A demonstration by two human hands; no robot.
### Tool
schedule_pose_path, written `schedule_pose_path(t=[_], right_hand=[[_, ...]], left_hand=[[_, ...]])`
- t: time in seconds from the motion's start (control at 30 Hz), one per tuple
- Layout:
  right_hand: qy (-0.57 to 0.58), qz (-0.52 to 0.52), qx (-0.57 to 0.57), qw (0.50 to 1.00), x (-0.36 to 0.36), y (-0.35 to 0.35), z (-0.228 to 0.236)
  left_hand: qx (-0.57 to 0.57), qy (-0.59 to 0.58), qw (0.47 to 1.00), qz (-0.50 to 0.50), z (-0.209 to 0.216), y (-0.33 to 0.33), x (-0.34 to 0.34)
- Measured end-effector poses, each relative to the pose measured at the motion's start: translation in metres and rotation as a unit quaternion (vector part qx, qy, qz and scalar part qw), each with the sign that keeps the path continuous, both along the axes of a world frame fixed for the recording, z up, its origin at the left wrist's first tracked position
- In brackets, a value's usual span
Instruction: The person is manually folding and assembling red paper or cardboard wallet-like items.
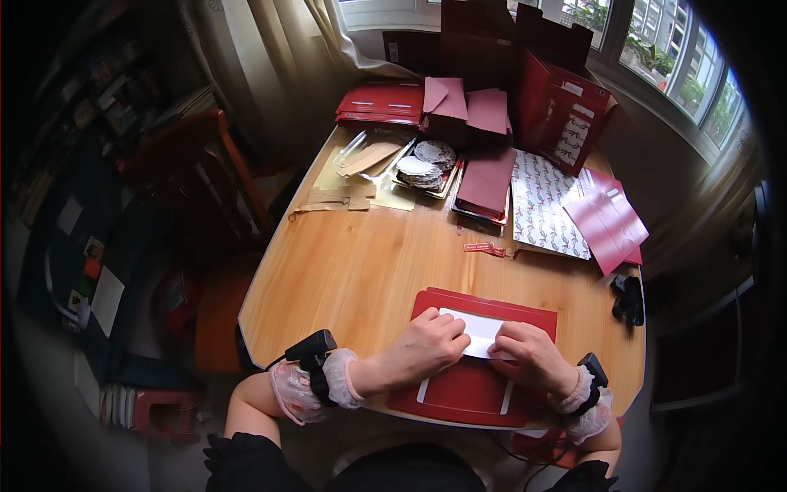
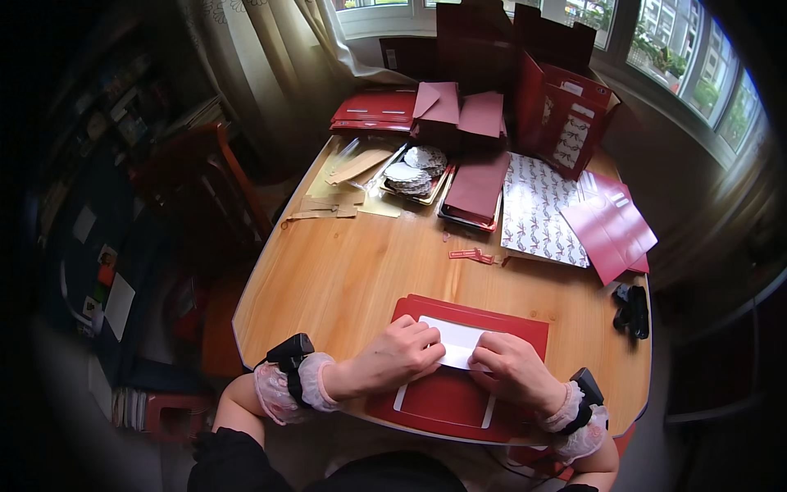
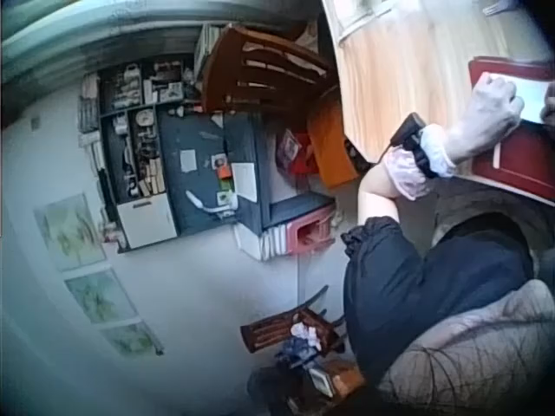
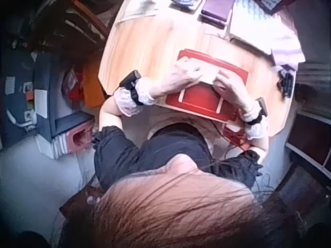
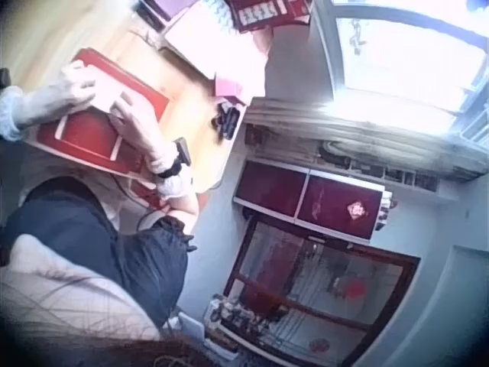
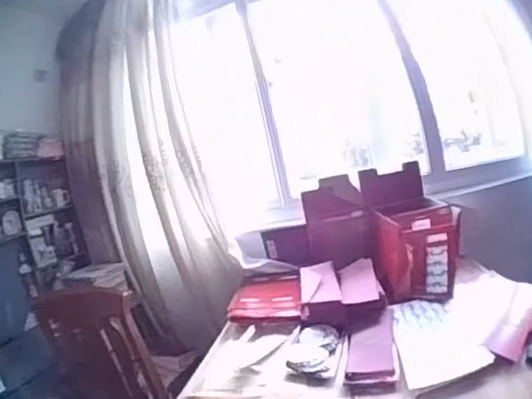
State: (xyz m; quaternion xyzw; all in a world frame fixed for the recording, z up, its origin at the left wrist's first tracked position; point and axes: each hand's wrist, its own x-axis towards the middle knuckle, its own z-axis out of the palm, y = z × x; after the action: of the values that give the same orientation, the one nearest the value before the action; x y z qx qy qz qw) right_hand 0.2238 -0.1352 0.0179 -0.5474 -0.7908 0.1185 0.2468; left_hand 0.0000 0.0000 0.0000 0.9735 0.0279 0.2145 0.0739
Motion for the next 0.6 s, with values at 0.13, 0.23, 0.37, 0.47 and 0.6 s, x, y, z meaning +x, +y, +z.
schedule_pose_path(t=[0.13, 0.23, 0.37, 0.47, 0.6], right_hand=[[-0.002, 0.019, 0.005, 1.000, 0.002, -0.001, 0.002], [-0.009, 0.020, 0.015, 1.000, 0.004, -0.003, 0.005], [-0.033, 0.014, 0.027, 0.999, 0.006, -0.006, 0.003], [-0.013, -0.007, 0.024, 1.000, 0.006, -0.007, 0.002], [-0.004, -0.013, 0.007, 1.000, 0.005, -0.008, 0.002]], left_hand=[[-0.043, 0.005, 0.999, -0.001, 0.000, 0.001, 0.002], [-0.058, 0.008, 0.998, -0.011, 0.001, 0.004, 0.004], [-0.125, 0.012, 0.992, -0.033, 0.001, 0.011, 0.003], [-0.127, 0.012, 0.991, -0.042, 0.000, 0.014, 0.003], [-0.133, 0.009, 0.990, -0.044, 0.001, 0.015, 0.001]])
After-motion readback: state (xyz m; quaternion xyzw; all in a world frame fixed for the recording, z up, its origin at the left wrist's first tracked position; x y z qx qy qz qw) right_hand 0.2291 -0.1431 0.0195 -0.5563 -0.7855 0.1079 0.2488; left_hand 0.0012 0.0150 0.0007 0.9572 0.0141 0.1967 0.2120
